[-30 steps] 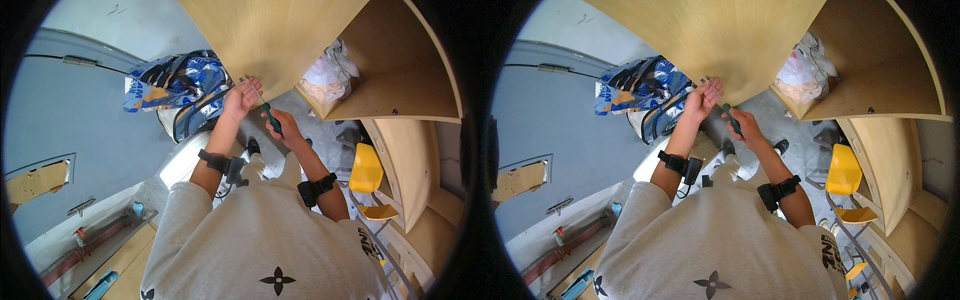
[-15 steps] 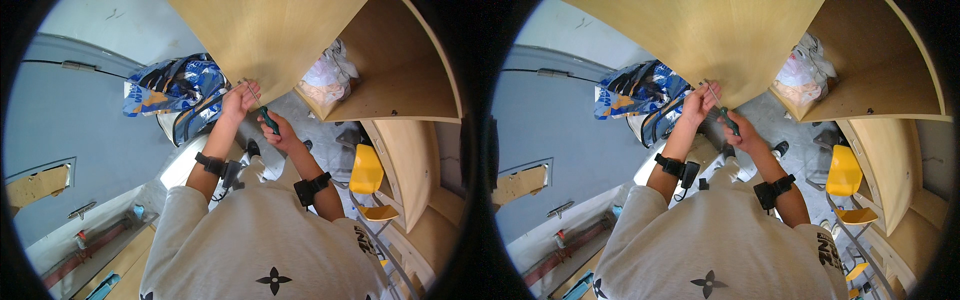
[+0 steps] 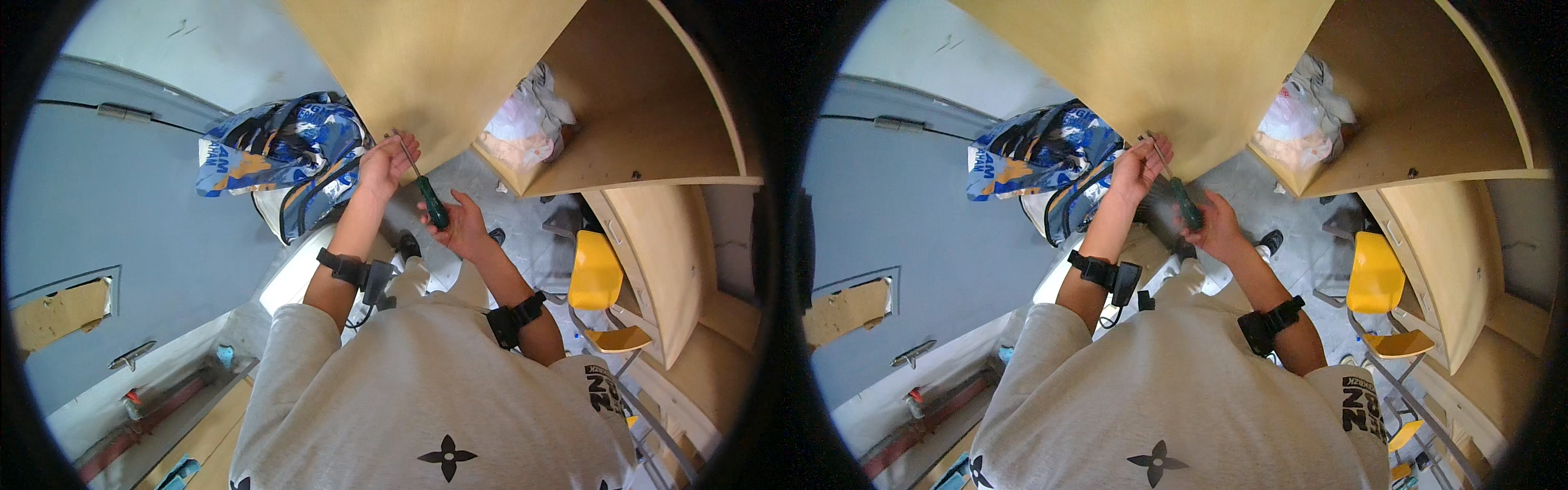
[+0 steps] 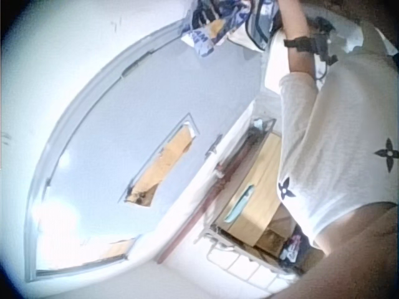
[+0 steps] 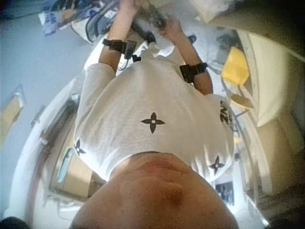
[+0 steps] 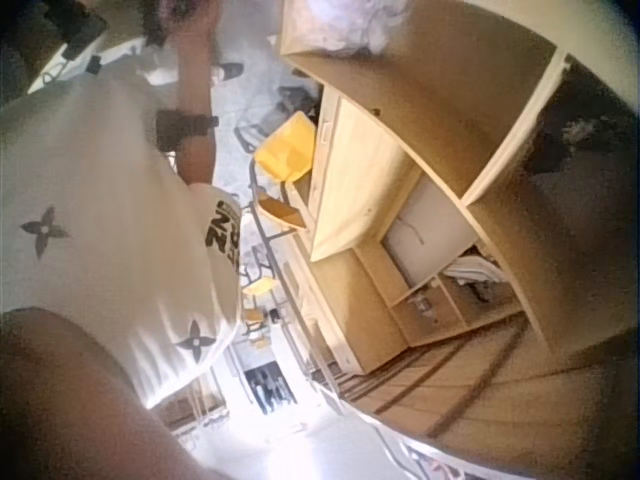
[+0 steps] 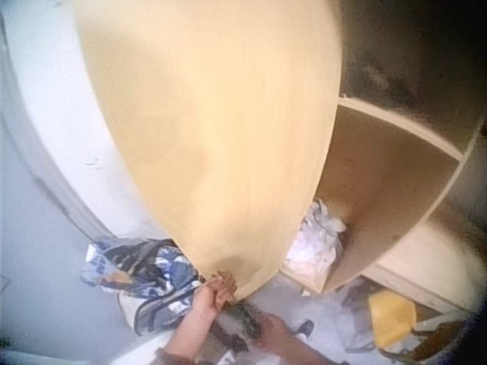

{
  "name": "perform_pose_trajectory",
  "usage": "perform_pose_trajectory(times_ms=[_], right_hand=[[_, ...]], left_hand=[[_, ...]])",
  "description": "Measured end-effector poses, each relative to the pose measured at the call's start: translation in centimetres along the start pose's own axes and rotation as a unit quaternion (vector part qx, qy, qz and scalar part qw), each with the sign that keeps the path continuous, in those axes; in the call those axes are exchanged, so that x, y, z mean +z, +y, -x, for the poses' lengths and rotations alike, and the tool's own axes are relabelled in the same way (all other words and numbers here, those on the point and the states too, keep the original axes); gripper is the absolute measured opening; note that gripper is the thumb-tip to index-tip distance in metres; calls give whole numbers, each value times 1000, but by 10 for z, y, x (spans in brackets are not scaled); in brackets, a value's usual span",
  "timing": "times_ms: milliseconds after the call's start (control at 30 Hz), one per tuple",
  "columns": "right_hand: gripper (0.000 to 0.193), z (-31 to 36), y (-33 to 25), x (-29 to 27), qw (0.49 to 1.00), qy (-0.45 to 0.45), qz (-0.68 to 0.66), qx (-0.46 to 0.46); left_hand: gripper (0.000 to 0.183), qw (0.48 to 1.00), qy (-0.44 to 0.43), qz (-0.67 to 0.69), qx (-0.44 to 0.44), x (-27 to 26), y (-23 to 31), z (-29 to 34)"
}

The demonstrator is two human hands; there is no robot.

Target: The person uses a screwdriver to tighten the screws on the hinges of a wooden cabinet door, checking the fit by opening and closing the door.

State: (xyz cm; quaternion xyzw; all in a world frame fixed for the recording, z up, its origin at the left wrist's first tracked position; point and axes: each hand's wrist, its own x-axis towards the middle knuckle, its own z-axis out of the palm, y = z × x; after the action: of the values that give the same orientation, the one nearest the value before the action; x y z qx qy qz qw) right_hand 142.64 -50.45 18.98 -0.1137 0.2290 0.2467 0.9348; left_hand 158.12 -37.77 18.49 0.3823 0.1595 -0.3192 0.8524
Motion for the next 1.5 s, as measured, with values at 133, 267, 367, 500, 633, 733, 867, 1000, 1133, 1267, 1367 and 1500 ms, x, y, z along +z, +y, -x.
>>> perform_pose_trajectory(times_ms=[133,267,367,500,633,733,867,1000,1133,1267,1367,1500], right_hand=[[33,-2,14,1,991,107,15,-77],[30,-9,19,-4,875,218,358,-242],[34,-10,21,-7,713,309,527,-346],[39,-5,18,14,426,334,672,-504],[39,-4,17,14,455,323,662,-501],[34,-2,20,15,495,318,654,-476],[31,14,9,2,940,203,236,-141],[36,17,19,11,973,131,120,-147],[43,4,35,-1,773,287,457,-333],[34,12,30,13,893,230,279,-267],[33,20,19,2,977,148,96,-118],[42,0,36,-22,816,247,403,-332]], left_hand=[[23,1000,-29,-6,-6,-5,0,-3],[25,994,-85,-62,-43,3,-1,10],[28,982,-82,-149,-80,13,1,21],[28,970,-91,-184,-131,11,-12,27],[30,960,-136,-215,-121,11,-26,37],[29,955,-115,-246,-114,11,-28,47],[37,977,-134,-145,-86,-1,-31,49],[42,976,-201,-20,-77,-3,-35,52],[39,975,-160,-123,-98,-2,-43,56],[40,976,-139,-149,-81,-20,-55,50],[41,982,-161,-79,-66,-15,-56,54],[41,983,-158,-61,-70,-3,-48,66]])
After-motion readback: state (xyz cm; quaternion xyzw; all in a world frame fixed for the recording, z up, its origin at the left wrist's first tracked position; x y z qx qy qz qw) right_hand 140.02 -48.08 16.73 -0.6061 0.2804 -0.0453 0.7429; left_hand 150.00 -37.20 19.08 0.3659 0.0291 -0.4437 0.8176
